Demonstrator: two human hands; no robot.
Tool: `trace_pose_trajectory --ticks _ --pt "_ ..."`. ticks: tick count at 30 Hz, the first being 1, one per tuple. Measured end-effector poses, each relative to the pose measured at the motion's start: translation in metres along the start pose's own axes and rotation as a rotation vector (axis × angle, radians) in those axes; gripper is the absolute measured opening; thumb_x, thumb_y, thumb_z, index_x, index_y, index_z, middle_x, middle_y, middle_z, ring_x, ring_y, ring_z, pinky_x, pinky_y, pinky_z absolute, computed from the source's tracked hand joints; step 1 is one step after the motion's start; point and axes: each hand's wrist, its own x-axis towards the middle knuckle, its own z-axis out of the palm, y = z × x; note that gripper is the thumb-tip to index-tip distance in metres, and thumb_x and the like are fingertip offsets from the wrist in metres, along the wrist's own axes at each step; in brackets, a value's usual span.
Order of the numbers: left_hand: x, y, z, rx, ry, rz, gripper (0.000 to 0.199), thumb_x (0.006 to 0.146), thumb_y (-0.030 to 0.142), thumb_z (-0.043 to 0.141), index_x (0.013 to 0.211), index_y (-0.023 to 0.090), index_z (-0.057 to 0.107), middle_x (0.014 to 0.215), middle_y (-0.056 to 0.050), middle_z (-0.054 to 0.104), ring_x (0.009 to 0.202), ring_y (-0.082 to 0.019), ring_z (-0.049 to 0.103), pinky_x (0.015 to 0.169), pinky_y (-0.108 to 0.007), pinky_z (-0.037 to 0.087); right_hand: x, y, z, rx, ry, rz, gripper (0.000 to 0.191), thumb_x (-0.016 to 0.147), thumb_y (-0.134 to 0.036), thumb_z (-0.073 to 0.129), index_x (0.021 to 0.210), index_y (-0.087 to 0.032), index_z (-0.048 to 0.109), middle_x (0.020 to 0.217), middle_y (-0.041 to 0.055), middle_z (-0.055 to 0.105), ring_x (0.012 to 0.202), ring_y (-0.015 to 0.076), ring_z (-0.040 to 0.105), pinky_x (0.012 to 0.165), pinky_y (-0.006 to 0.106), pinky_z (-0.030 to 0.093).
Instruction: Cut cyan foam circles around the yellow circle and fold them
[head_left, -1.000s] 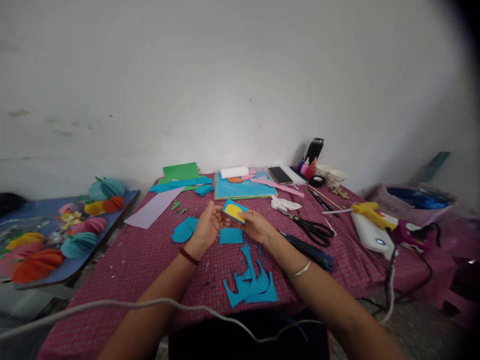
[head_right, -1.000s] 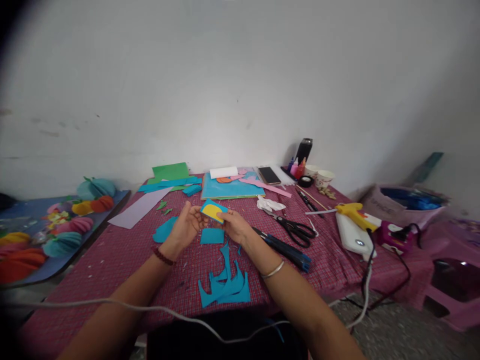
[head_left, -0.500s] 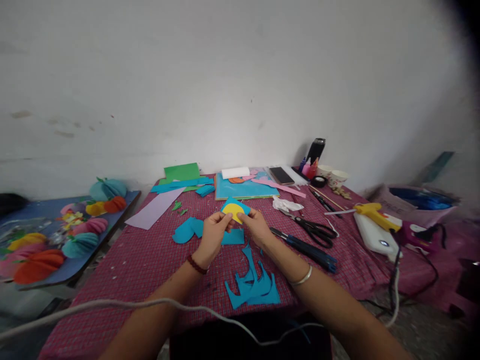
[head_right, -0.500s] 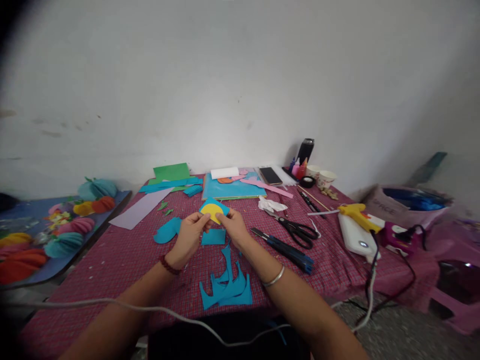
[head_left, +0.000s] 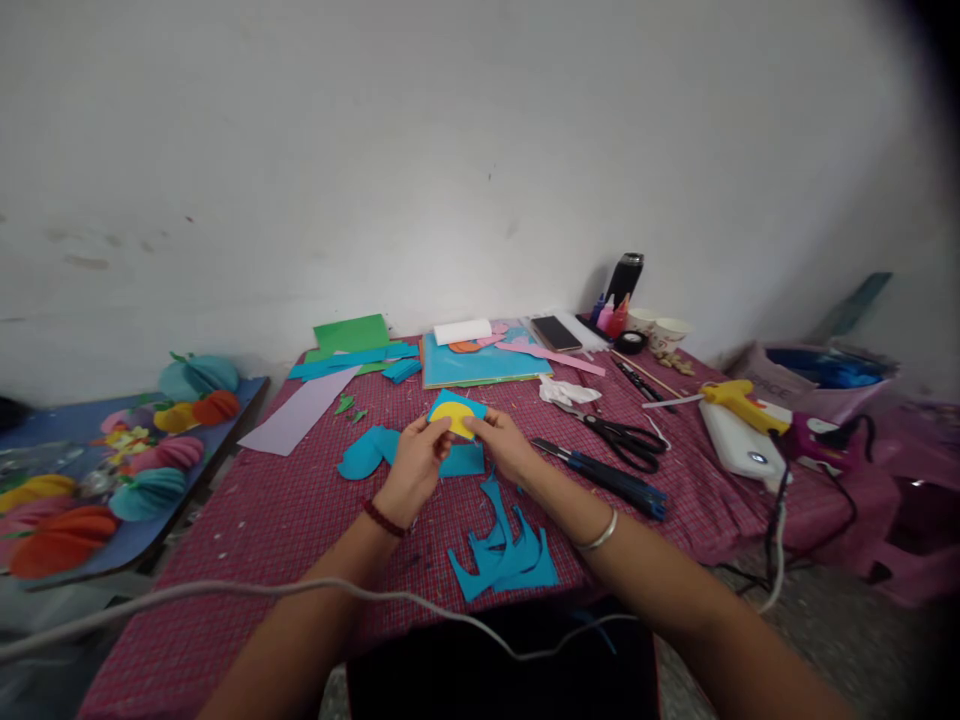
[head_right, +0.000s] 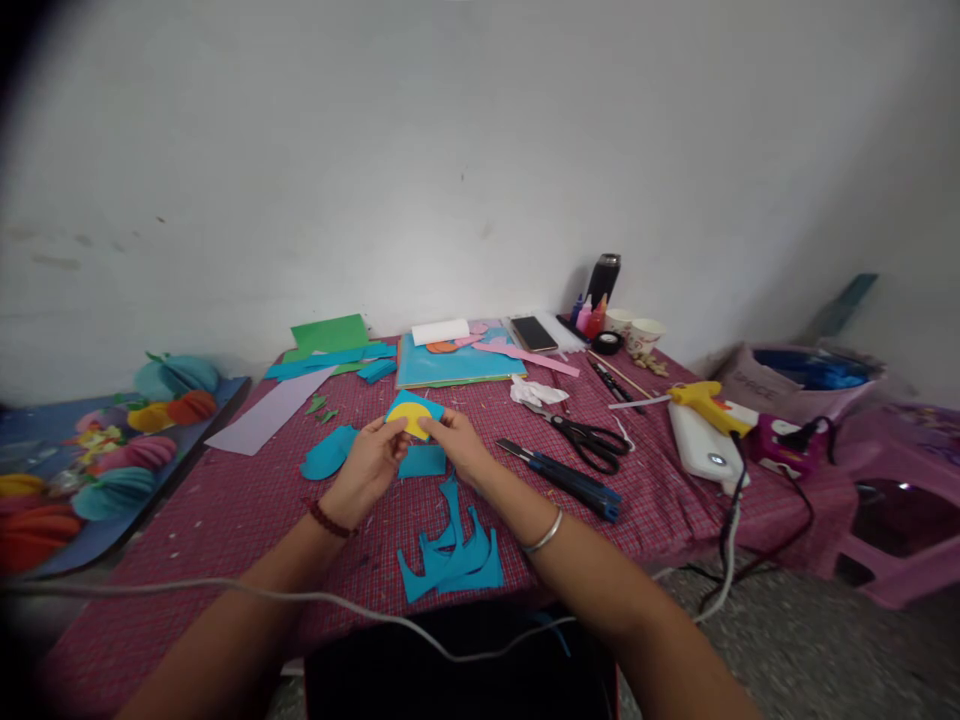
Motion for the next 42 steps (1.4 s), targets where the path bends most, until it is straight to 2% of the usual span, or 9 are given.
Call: trace_pose_trajectory --ticks 5,9,14,17,20,27,34,38,42 --pt "0.0 0.001 0.001 -0.054 0.01 -0.011 0.022 0.059 0.026 0.072 0.069 0.014 0.057 0.055 0.002 0.057 0.047 -0.007 0.05 0.047 -0.021 0.036 -0.002 0.001 0.0 0.027 -0.103 0.083 0.039 0.071 -0.053 0.066 0.065 -0.014 0.066 0.06 0.0008 0.062 0.055 0.0112 0.052 0.06 0.026 0.041" --pt "0.0 -0.001 0.0 -0.058 0.018 0.049 0.021 0.061 0.026 0.073 0.07 0.014 0.057 0.055 0.003 0.058 0.048 -0.007 0.05 0.049 -0.021 0.036 -0.001 0.002 -0.002 0.042 -0.127 0.134 0.041 0.069 -0.054 0.068 0.064 -0.013 0.065 0.057 0.0011 0.061 0.053 0.0107 0.052 0.059 0.025 0.04" --pt "-0.001 0.0 -0.001 0.032 0.017 0.196 0.021 0.065 0.029 0.072 0.072 0.013 0.059 0.055 0.003 0.058 0.048 -0.007 0.049 0.048 -0.021 0.035 0.0 0.0 -0.004 0.186 -0.162 0.263 0.041 0.068 -0.055 0.068 0.076 -0.015 0.064 0.066 0.0014 0.063 0.058 0.0112 0.054 0.064 0.027 0.045" --pt "-0.002 0.0 0.0 0.062 0.008 0.247 0.021 0.067 0.03 0.07 0.071 0.013 0.059 0.056 0.003 0.058 0.048 -0.007 0.049 0.049 -0.02 0.035 -0.002 -0.002 -0.003 0.003 -0.151 0.195 0.044 0.068 -0.058 0.066 0.071 -0.015 0.062 0.063 0.0007 0.061 0.055 0.0107 0.053 0.062 0.027 0.045" --pt "-0.002 0.0 0.001 0.047 0.005 0.228 0.019 0.067 0.028 0.07 0.069 0.014 0.057 0.055 0.003 0.057 0.047 -0.006 0.048 0.047 -0.02 0.033 -0.003 -0.003 -0.002 -0.152 -0.108 0.095 0.04 0.067 -0.052 0.069 0.061 -0.014 0.06 0.054 -0.0015 0.057 0.052 0.009 0.048 0.056 0.024 0.039" --pt "-0.01 0.0 0.007 -0.02 0.054 0.1 0.012 0.065 0.02 0.065 0.064 0.015 0.054 0.049 0.003 0.053 0.042 -0.006 0.041 0.044 -0.022 0.025 -0.002 0.005 -0.001 -0.232 -0.019 0.02 0.027 0.068 -0.041 0.069 0.065 -0.014 0.062 0.054 -0.0035 0.056 0.051 0.0091 0.044 0.054 0.024 0.033" --pt "-0.013 -0.004 0.008 -0.085 -0.02 -0.02 0.012 0.069 0.017 0.064 0.059 0.014 0.058 0.054 -0.001 0.053 0.046 -0.008 0.044 0.049 -0.026 0.028 -0.001 0.009 -0.005 -0.249 -0.05 -0.03 0.03 0.069 -0.043 0.069 0.065 -0.015 0.059 0.058 -0.0024 0.055 0.055 0.0104 0.048 0.057 0.025 0.037" --pt "-0.013 -0.005 0.006 -0.084 -0.032 0.005 0.012 0.07 0.014 0.065 0.06 0.013 0.059 0.055 -0.003 0.054 0.046 -0.008 0.043 0.049 -0.027 0.028 -0.002 0.008 -0.007 -0.285 -0.057 -0.036 0.032 0.068 -0.045 0.069 0.065 -0.015 0.058 0.059 -0.0027 0.054 0.055 0.0099 0.046 0.055 0.024 0.036" --pt "-0.013 -0.003 0.009 -0.045 0.031 0.098 0.012 0.069 0.01 0.066 0.06 0.014 0.058 0.055 0.0 0.052 0.046 -0.007 0.039 0.05 -0.027 0.028 -0.002 0.013 -0.002 -0.344 -0.089 -0.04 0.034 0.07 -0.048 0.067 0.066 -0.015 0.057 0.059 -0.0024 0.054 0.055 0.0104 0.046 0.055 0.024 0.035"
